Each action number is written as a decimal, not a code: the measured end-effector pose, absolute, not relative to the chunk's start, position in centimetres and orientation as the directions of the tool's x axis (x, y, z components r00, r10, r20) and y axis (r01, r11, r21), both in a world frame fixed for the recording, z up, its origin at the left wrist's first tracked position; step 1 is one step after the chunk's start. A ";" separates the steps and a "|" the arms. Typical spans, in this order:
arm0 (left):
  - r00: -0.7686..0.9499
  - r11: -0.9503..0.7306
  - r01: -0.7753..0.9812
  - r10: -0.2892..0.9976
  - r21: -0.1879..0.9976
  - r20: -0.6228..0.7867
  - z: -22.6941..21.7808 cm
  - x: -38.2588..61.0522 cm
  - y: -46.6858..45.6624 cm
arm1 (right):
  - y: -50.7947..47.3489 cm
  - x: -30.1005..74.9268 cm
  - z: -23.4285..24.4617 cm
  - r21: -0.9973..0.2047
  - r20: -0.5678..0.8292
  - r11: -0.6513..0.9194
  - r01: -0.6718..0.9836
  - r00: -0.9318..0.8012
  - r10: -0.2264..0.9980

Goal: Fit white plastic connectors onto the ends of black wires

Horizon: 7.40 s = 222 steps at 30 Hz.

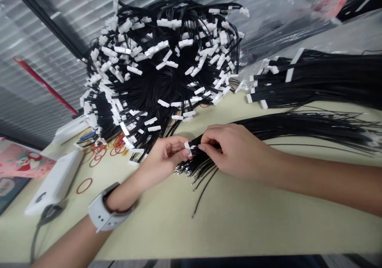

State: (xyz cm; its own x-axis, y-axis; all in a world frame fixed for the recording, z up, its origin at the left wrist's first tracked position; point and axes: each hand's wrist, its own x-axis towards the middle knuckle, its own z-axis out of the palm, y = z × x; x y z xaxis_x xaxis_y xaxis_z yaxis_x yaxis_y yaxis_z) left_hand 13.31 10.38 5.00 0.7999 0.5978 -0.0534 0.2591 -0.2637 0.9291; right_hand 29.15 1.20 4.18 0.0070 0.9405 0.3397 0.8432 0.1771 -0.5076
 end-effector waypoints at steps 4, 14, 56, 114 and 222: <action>0.796 -0.258 0.271 0.601 0.927 -0.066 5.0 13.3 10.5 | 1.2 29.1 4.3 -0.513 0.329 0.170 0.841 0.010 0.944; 0.816 -0.263 0.258 0.575 0.930 -0.064 5.0 13.2 10.6 | 1.2 29.1 4.2 -0.526 0.344 0.182 0.831 0.012 0.939; 0.827 -0.249 0.217 0.560 0.944 -0.043 4.7 13.0 10.6 | 1.5 29.2 4.2 -0.609 0.310 0.207 0.766 -0.011 0.951; 0.799 -0.707 0.381 0.576 0.596 0.173 4.9 13.0 8.9 | 1.1 28.3 2.8 -0.579 0.412 0.293 0.761 -0.037 0.910; 0.738 -0.091 0.191 0.670 0.977 -0.082 4.8 13.2 11.3 | 0.5 29.5 3.3 0.089 0.300 0.541 0.836 -0.540 0.786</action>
